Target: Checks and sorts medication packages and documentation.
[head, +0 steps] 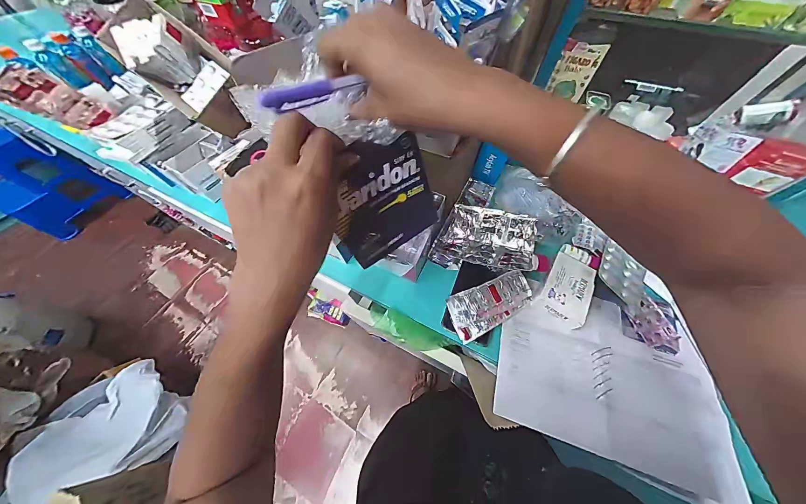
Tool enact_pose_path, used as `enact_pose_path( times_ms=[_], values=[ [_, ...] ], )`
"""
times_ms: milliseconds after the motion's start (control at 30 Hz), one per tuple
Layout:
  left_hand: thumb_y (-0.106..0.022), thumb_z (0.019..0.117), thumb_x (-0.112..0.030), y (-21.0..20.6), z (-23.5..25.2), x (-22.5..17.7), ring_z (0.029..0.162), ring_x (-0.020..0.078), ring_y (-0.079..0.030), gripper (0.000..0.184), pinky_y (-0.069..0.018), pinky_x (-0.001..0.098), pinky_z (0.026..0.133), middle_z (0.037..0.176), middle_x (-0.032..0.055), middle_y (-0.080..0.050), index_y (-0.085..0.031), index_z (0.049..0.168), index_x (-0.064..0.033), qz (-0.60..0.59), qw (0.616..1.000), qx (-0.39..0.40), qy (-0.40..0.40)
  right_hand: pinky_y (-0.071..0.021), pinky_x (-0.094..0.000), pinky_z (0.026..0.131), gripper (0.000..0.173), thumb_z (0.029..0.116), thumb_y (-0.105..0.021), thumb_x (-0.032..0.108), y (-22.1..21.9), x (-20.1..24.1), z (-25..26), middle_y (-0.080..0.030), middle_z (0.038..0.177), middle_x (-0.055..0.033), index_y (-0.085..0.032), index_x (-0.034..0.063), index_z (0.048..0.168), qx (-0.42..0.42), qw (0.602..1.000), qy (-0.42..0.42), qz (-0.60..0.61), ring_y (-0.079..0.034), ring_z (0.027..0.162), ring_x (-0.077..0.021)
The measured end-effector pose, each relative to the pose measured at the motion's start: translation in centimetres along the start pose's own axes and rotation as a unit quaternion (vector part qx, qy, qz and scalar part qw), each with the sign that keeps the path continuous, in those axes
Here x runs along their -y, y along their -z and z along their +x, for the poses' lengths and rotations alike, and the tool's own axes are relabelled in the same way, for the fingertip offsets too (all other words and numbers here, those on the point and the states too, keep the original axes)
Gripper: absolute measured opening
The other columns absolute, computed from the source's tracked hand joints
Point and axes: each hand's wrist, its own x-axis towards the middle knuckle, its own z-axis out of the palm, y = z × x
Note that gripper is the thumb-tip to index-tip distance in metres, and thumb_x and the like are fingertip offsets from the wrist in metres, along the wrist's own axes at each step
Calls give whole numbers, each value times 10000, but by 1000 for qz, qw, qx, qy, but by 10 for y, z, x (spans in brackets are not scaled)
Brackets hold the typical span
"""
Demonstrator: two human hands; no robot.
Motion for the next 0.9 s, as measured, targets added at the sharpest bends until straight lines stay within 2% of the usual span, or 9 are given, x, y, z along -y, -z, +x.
enact_pose_path(
  times_ms=[67, 233, 333, 433, 600, 633, 700, 767, 900],
  values=[
    [-549, 1060, -195, -9, -2, 7, 776, 451, -668, 214, -472, 565, 562, 1033, 255, -662, -650, 1056, -7, 16, 1000, 0, -11, -500, -528, 917, 255, 926, -660, 48, 0, 3, 11, -638, 1159, -206, -663, -30, 1169, 75, 995, 1, -62, -612, 1126, -360],
    [-533, 1058, -135, -32, -12, 17, 711, 424, -655, 203, -456, 545, 507, 1037, 243, -653, -653, 1016, 23, 19, 998, -25, -51, -430, -252, 511, 137, 963, -691, 206, 19, -23, 18, -599, 702, 31, -720, 97, 884, 256, 964, -34, 71, -525, 554, -56],
    [-515, 1073, -151, -40, -16, 26, 749, 419, -653, 214, -456, 535, 536, 1052, 239, -640, -631, 1027, 23, 9, 998, -38, -45, -434, -212, 520, 214, 938, -724, 333, 18, -34, 14, -631, 719, 53, -736, 119, 934, 274, 959, 18, 71, -534, 553, -19],
    [-524, 1076, -179, -50, -19, 31, 740, 391, -646, 219, -449, 505, 536, 1033, 225, -636, -641, 1043, 2, 10, 997, -56, -54, -393, -303, 541, 109, 981, -670, 202, 9, -23, 22, -544, 745, 16, -693, 98, 954, 271, 962, -33, -5, -481, 603, -90],
    [-547, 1065, -168, -61, -23, 35, 743, 395, -648, 186, -450, 509, 539, 1041, 233, -636, -636, 1045, -5, 6, 995, -77, -67, -436, -225, 475, 123, 1000, -649, 212, -2, -44, 27, -551, 686, 37, -683, 104, 954, 272, 955, -81, 91, -506, 521, -41],
    [-542, 1067, -171, -62, -24, 37, 742, 393, -646, 188, -447, 505, 542, 1042, 231, -635, -638, 1051, -10, 10, 994, -80, -68, -442, -240, 485, 135, 1007, -641, 224, -6, -46, 27, -552, 708, 26, -665, 99, 960, 253, 962, -68, 78, -514, 544, -53],
    [-520, 1078, -180, -65, -23, 40, 762, 398, -647, 202, -456, 508, 566, 1059, 238, -631, -628, 1068, -10, 17, 994, -86, -66, -469, -425, 705, 158, 980, -657, 148, -12, -33, 26, -631, 910, -105, -696, 9, 1045, 193, 980, -36, 25, -583, 804, -209],
    [-516, 1080, -178, -68, -22, 41, 754, 402, -644, 212, -453, 508, 564, 1045, 248, -631, -629, 1071, 2, 16, 992, -100, -71, -482, -468, 852, 197, 942, -673, 76, -14, -15, 25, -642, 1072, -180, -667, -54, 1091, 159, 987, -30, -10, -606, 997, -291],
    [-482, 1086, -156, -66, -18, 26, 770, 454, -661, 241, -464, 574, 557, 1079, 271, -646, -630, 1063, 33, 9, 998, -42, -38, -457, -511, 807, 192, 1003, -606, 130, -5, -9, 14, -644, 1042, -178, -667, -25, 1098, 214, 973, -65, -62, -604, 980, -306]
  ],
)
